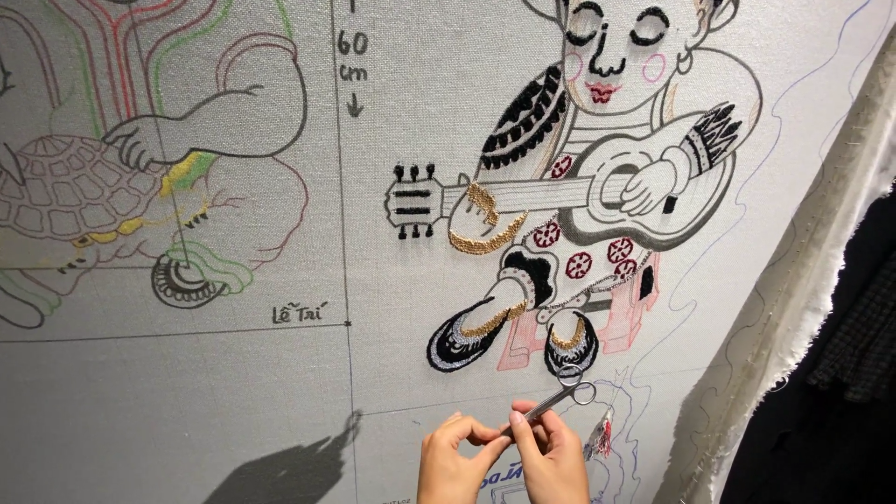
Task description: The person trims excess material from a tufted rug design using scissors.
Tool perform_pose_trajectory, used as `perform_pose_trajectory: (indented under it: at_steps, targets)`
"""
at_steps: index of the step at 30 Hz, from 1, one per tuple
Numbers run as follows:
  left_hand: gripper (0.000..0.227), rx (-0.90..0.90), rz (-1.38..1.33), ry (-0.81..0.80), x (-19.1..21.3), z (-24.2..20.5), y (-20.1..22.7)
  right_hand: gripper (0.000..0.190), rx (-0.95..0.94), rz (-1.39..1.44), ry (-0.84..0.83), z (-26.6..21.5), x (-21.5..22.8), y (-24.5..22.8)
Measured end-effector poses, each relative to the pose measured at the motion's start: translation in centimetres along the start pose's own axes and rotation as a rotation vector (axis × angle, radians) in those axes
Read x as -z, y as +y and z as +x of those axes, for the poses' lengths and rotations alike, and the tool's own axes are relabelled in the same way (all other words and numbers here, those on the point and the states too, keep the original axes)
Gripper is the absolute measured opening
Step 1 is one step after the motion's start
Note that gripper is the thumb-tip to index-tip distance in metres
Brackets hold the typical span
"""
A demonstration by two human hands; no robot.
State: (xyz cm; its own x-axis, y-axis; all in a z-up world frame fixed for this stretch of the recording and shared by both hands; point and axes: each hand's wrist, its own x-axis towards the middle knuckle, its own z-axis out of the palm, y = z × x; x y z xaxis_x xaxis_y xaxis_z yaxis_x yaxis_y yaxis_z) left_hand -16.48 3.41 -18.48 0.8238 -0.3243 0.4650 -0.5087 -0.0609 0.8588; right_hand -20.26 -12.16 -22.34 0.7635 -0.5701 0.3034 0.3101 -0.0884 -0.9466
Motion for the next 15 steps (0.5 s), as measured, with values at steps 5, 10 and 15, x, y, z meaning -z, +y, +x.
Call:
perform_pose_trajectory:
  at_steps: [5, 10, 15]
  targets:
    - [0.018, 0.023, 0.013, 0.031, 0.2, -0.3, 0.3, 0.028, -0.007, 0.002, 0.0, -0.2, 0.1, 0.4]
    - [0.019, -0.021, 0.065, 0.064, 0.4, 0.0, -1.2, 0.027, -0.023, 0.042, -0.01, 0.0, -0.2, 1.5]
    - [0.018, -0.107, 0.081, 0.089, 0.5, 0.2, -2.9, 0.027, -0.061, -0.05, 0.001, -0.1, -0.2, 1.8]
